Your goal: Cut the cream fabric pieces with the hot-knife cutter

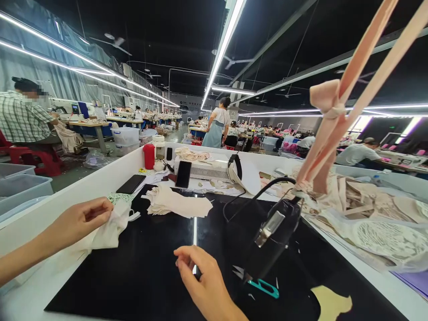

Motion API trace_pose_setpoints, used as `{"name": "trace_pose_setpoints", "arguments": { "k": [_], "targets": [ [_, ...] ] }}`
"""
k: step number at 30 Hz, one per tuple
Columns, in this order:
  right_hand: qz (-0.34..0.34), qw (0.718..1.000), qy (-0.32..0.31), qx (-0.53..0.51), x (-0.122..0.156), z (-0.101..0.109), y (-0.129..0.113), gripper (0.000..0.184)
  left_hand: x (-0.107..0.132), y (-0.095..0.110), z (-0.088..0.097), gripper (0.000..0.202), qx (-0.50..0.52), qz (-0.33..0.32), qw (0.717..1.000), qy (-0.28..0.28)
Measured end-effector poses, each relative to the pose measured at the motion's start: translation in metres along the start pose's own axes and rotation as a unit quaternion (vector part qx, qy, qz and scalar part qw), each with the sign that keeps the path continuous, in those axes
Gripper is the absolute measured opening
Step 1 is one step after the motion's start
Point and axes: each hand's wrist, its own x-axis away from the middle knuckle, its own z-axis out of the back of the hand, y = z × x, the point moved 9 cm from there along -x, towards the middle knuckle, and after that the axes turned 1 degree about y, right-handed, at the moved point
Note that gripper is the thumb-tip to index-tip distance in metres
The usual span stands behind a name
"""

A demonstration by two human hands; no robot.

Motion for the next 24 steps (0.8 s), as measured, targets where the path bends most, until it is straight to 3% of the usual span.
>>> {"name": "trace_pose_setpoints", "arguments": {
  "k": [2, 5, 8, 10, 13, 15, 20, 24],
  "targets": [
    [-0.013, 0.998, 0.019, -0.054, -0.002, -0.003, -0.005, 0.034, 0.011, 0.026, -0.012, 0.036, 0.119, -0.012, 0.992, -0.035],
    [-0.038, 0.99, 0.026, -0.132, -0.006, -0.012, -0.01, 0.073, 0.031, 0.065, -0.039, 0.034, 0.223, -0.028, 0.966, -0.126],
    [-0.076, 0.973, -0.031, -0.215, -0.008, -0.033, -0.016, 0.096, 0.045, 0.094, -0.063, 0.032, 0.261, -0.041, 0.945, -0.194],
    [-0.111, 0.943, -0.101, -0.297, -0.005, -0.052, -0.022, 0.085, 0.047, 0.103, -0.075, 0.032, 0.276, -0.043, 0.936, -0.215],
    [-0.15, 0.895, -0.177, -0.382, 0.002, -0.072, -0.03, 0.051, 0.046, 0.106, -0.09, 0.034, 0.302, -0.038, 0.924, -0.23],
    [-0.155, 0.89, -0.173, -0.393, 0.004, -0.072, -0.03, 0.042, 0.044, 0.102, -0.099, 0.038, 0.314, -0.031, 0.92, -0.233],
    [-0.137, 0.896, -0.138, -0.399, 0.0, -0.067, -0.024, 0.046, 0.047, 0.093, -0.118, 0.057, 0.347, 0.0, 0.9, -0.263],
    [-0.138, 0.89, -0.14, -0.411, -0.002, -0.073, -0.023, 0.045, 0.052, 0.095, -0.121, 0.053, 0.341, -0.004, 0.896, -0.284]
  ]
}}
